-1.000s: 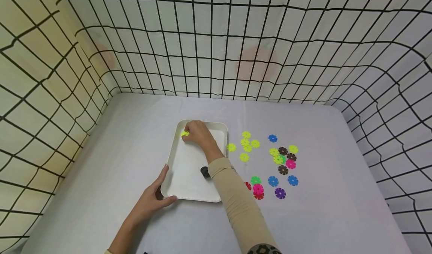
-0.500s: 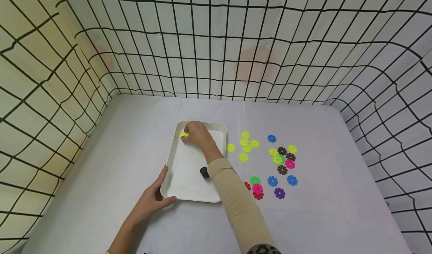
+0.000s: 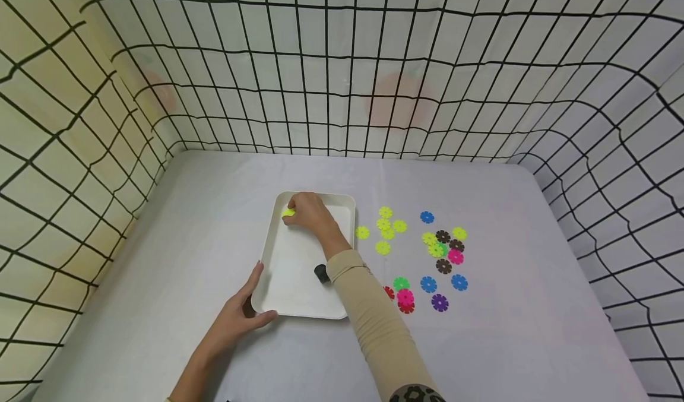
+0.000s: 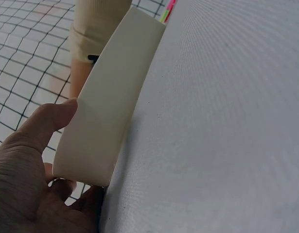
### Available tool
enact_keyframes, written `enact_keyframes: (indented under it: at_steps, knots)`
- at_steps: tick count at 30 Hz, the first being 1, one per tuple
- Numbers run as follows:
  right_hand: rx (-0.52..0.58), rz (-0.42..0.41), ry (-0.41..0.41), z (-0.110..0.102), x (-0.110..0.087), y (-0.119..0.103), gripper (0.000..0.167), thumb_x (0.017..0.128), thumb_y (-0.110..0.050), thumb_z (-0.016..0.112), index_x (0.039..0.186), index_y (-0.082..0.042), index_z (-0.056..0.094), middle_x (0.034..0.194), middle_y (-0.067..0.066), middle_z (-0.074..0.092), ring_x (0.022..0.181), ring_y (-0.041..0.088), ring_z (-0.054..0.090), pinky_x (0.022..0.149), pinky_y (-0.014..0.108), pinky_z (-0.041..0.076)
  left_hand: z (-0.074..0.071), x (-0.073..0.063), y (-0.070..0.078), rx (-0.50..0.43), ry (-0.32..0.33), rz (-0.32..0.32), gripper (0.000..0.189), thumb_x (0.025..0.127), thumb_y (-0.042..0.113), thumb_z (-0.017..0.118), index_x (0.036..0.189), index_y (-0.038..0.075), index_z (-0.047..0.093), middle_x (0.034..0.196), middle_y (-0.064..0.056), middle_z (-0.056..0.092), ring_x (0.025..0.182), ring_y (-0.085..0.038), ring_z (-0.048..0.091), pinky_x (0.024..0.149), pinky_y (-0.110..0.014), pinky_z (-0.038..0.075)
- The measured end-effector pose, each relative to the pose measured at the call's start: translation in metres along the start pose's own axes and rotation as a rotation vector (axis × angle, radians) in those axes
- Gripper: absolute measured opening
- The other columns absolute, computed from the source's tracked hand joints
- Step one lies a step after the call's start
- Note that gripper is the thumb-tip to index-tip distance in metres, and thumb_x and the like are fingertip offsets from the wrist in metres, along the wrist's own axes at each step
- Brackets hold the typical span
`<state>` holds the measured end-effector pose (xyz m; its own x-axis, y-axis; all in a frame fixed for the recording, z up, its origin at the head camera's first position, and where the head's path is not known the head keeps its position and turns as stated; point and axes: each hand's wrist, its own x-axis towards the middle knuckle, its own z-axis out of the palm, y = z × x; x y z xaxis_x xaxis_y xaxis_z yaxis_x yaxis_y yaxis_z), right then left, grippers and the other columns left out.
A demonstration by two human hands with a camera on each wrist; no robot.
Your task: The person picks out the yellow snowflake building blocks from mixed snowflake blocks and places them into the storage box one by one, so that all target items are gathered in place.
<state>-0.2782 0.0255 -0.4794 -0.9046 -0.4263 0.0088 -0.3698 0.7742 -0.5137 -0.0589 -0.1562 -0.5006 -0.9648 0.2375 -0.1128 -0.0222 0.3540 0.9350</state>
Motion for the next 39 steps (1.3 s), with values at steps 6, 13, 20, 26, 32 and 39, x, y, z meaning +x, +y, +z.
enact_keyframes:
  at_steps: [6, 13, 20, 26, 32, 39]
  knots:
    - [-0.005, -0.015, -0.005, -0.001, -0.002, -0.005, 0.033, 0.08, -0.029, 0.078, 0.103, -0.005, 0.073, 0.094, 0.004, 0.072, 0.087, 0.015, 0.062, 0.084, 0.028, 0.051, -0.001, 0.0, -0.001, 0.002, -0.001, -0.004, 0.103, 0.078, 0.032, 0.082, 0.157, 0.026, 0.015, 0.165, 0.003, 0.011, 0.151, -0.022, 0.014, 0.104, -0.001, 0.017]
    - [0.0, -0.005, -0.021, -0.005, -0.005, -0.007, 0.032, 0.081, -0.029, 0.077, 0.102, -0.006, 0.073, 0.096, 0.004, 0.072, 0.089, 0.015, 0.064, 0.084, 0.028, 0.052, 0.0, 0.001, -0.001, 0.002, -0.008, -0.003, 0.104, 0.078, 0.033, 0.082, 0.157, 0.027, 0.015, 0.164, 0.002, 0.011, 0.151, -0.022, 0.014, 0.104, -0.002, 0.017]
    - [0.041, -0.007, -0.019, -0.017, -0.01, -0.011, 0.031, 0.081, -0.03, 0.076, 0.102, -0.007, 0.072, 0.098, 0.004, 0.071, 0.091, 0.017, 0.064, 0.083, 0.029, 0.052, 0.001, 0.001, 0.0, -0.002, -0.001, -0.012, 0.103, 0.078, 0.032, 0.082, 0.157, 0.028, 0.016, 0.164, 0.001, 0.014, 0.15, -0.023, 0.018, 0.104, -0.004, 0.021]
    - [0.008, -0.037, 0.016, -0.032, -0.016, -0.018, 0.03, 0.081, -0.031, 0.076, 0.1, -0.007, 0.073, 0.095, 0.003, 0.071, 0.088, 0.016, 0.063, 0.082, 0.028, 0.051, 0.0, 0.001, 0.0, 0.015, 0.004, -0.021, 0.104, 0.077, 0.032, 0.083, 0.156, 0.03, 0.017, 0.164, -0.001, 0.016, 0.149, -0.024, 0.023, 0.107, -0.009, 0.025]
    - [-0.002, -0.05, 0.044, -0.052, -0.026, -0.028, 0.029, 0.083, -0.03, 0.075, 0.1, -0.007, 0.073, 0.095, 0.003, 0.071, 0.087, 0.015, 0.063, 0.08, 0.027, 0.051, 0.0, 0.0, 0.001, 0.001, 0.0, -0.02, 0.104, 0.077, 0.031, 0.083, 0.156, 0.032, 0.015, 0.164, -0.004, 0.016, 0.148, -0.026, 0.025, 0.106, -0.01, 0.028]
    - [0.016, -0.063, 0.062, -0.078, -0.041, -0.033, 0.03, 0.084, -0.028, 0.073, 0.104, -0.006, 0.072, 0.099, 0.007, 0.071, 0.088, 0.018, 0.062, 0.078, 0.029, 0.051, 0.001, 0.0, 0.0, -0.035, 0.018, 0.008, 0.1, 0.076, 0.026, 0.084, 0.155, 0.026, 0.023, 0.163, -0.004, 0.02, 0.148, -0.027, 0.027, 0.101, -0.001, 0.024]
